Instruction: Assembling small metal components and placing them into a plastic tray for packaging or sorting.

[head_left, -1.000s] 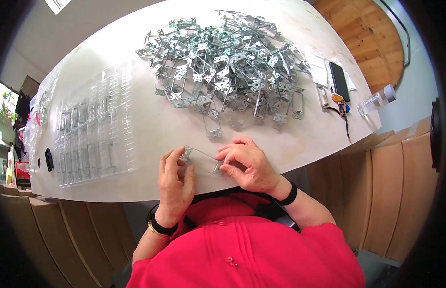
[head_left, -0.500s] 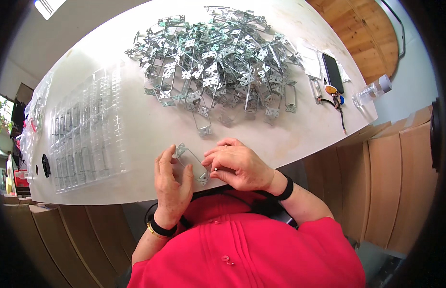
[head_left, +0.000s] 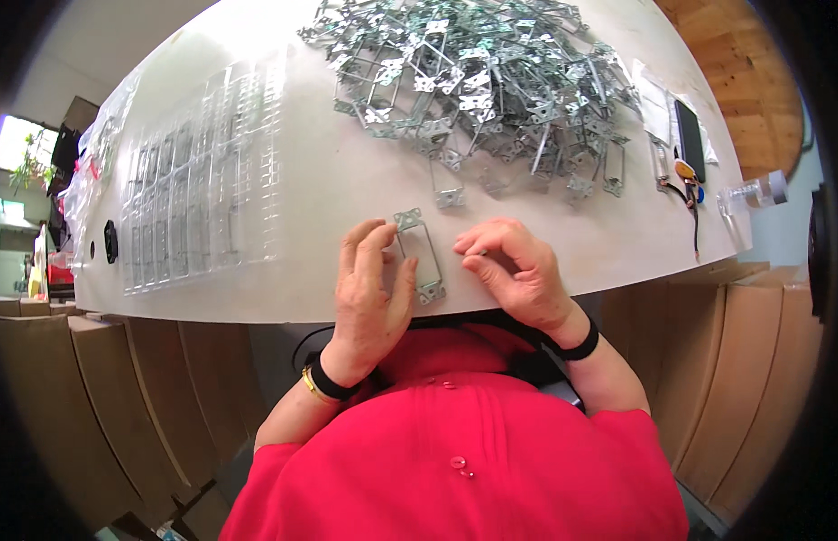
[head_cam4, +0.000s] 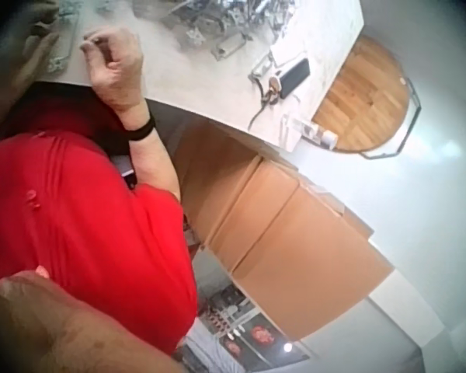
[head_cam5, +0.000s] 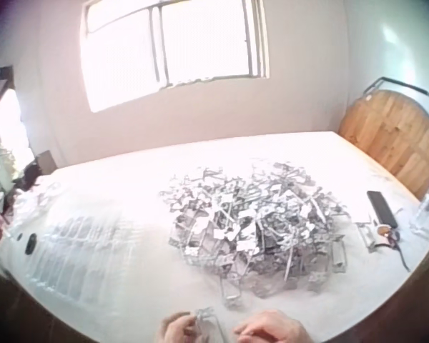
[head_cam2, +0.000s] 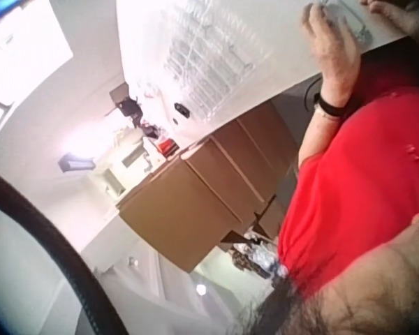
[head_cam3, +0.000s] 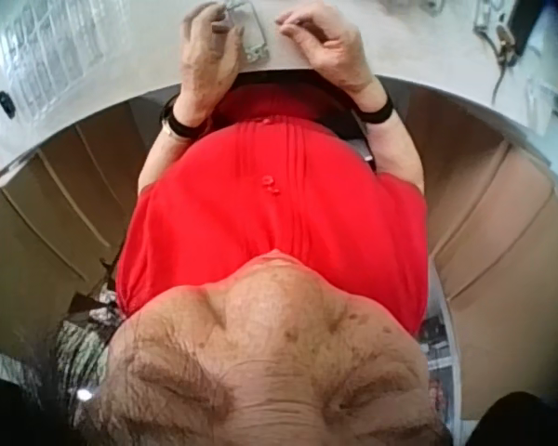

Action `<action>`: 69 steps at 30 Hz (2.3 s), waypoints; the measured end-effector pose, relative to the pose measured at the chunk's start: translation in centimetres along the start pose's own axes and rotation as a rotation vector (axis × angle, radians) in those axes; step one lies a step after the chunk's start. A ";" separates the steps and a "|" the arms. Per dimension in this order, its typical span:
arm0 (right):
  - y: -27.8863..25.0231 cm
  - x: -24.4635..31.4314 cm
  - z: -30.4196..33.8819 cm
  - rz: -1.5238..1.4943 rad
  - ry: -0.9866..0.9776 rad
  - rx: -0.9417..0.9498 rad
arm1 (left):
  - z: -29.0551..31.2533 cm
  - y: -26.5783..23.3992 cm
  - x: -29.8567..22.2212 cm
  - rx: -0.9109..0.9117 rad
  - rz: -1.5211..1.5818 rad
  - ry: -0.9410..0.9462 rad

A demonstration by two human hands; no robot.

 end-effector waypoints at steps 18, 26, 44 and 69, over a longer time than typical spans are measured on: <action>0.4 0.9 -0.4 0.346 -0.165 -0.062 | -0.1 -0.1 -0.1 -0.032 -0.113 0.045; 0.4 1.0 -0.5 0.373 -0.177 -0.046 | -0.1 0.1 -1.2 -0.030 -0.237 0.120; 0.5 1.2 -0.5 0.362 -0.148 -0.029 | 1.3 0.4 -0.4 0.033 -0.336 0.132; -0.3 -0.4 0.5 0.092 -0.025 -0.192 | 1.3 0.0 -1.0 0.051 -0.129 0.173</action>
Point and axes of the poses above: each hand's wrist, its own z-axis away from the middle knuckle, its own y-axis out of the palm, x = y × z, the point moved 5 cm from there along -z, towards the middle knuckle
